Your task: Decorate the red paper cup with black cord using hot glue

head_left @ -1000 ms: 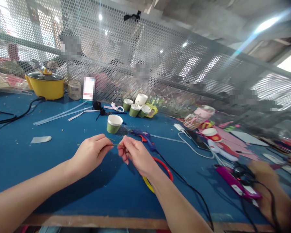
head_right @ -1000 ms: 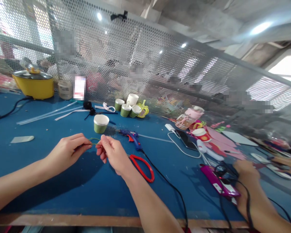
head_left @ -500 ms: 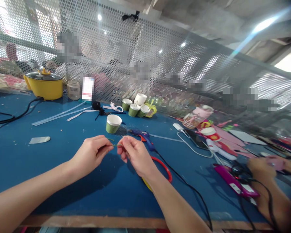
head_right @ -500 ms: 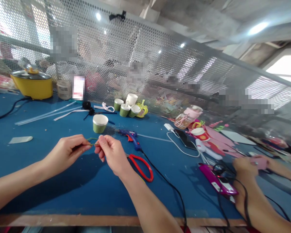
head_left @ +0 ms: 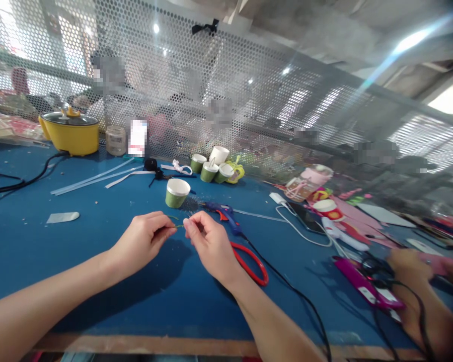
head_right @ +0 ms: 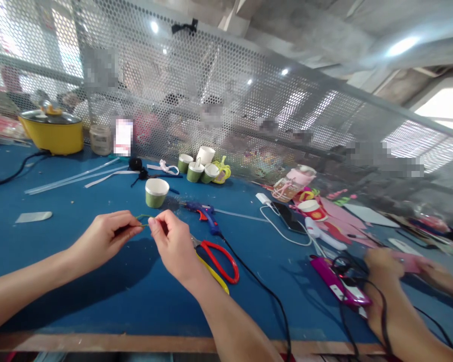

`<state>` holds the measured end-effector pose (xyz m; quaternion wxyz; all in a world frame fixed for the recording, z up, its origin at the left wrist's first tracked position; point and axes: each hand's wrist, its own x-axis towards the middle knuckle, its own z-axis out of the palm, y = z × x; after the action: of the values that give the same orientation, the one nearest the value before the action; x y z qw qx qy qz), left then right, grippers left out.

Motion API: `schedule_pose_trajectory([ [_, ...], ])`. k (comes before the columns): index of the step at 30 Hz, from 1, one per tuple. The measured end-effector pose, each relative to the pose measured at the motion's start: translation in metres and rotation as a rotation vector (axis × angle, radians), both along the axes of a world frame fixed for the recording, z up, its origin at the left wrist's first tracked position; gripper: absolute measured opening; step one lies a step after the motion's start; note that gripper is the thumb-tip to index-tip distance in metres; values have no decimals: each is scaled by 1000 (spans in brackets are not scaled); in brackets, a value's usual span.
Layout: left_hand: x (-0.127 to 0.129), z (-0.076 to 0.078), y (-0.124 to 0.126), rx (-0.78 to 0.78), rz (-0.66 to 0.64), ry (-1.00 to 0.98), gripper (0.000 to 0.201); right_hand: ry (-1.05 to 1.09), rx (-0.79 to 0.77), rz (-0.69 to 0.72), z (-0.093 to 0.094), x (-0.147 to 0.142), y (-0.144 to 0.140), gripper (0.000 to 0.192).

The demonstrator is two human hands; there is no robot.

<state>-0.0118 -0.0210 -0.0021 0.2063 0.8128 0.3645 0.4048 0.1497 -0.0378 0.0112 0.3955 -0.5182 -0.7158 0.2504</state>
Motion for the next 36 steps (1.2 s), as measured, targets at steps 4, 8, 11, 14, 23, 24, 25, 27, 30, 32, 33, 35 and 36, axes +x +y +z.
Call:
schedule_pose_trajectory([
  [4, 1, 0, -1, -47, -5, 9, 16, 31, -83, 38, -3, 1, 1, 34],
  [8, 1, -3, 0, 5, -21, 86, 19, -61, -77, 7, -4, 0, 1, 37],
  [11, -1, -4, 4, 36, 15, 154, 18, -23, -108, -4, -2, 1, 3, 33],
  [14, -5, -4, 8, 48, 50, 250, 22, 13, -108, -21, 0, 5, 5, 28],
  [23, -11, 3, 15, -18, 16, 303, 25, 200, -155, 19, 2, 10, 12, 18],
  [24, -11, 4, 15, -30, 0, 283, 25, 239, -181, 39, 3, 10, 12, 23],
  [25, -10, 5, 15, -40, -6, 264, 26, 272, -206, 55, 4, 11, 13, 31],
  [27, -10, 5, 15, -56, -5, 236, 26, 306, -247, 63, 6, 13, 15, 43],
  [30, -10, 4, 16, -45, 6, 230, 24, 299, -267, 44, 8, 16, 16, 32],
  [32, -10, 1, 17, -19, 10, 253, 23, 260, -258, 19, 8, 17, 17, 36],
  [33, -10, 0, 17, -5, 10, 267, 24, 228, -248, 7, 7, 18, 16, 39],
  [35, -10, -2, 18, 17, 10, 293, 24, 157, -230, -10, 7, 18, 16, 39],
  [36, -11, -2, 18, 25, 10, 299, 25, 129, -219, -13, 7, 18, 16, 38],
])
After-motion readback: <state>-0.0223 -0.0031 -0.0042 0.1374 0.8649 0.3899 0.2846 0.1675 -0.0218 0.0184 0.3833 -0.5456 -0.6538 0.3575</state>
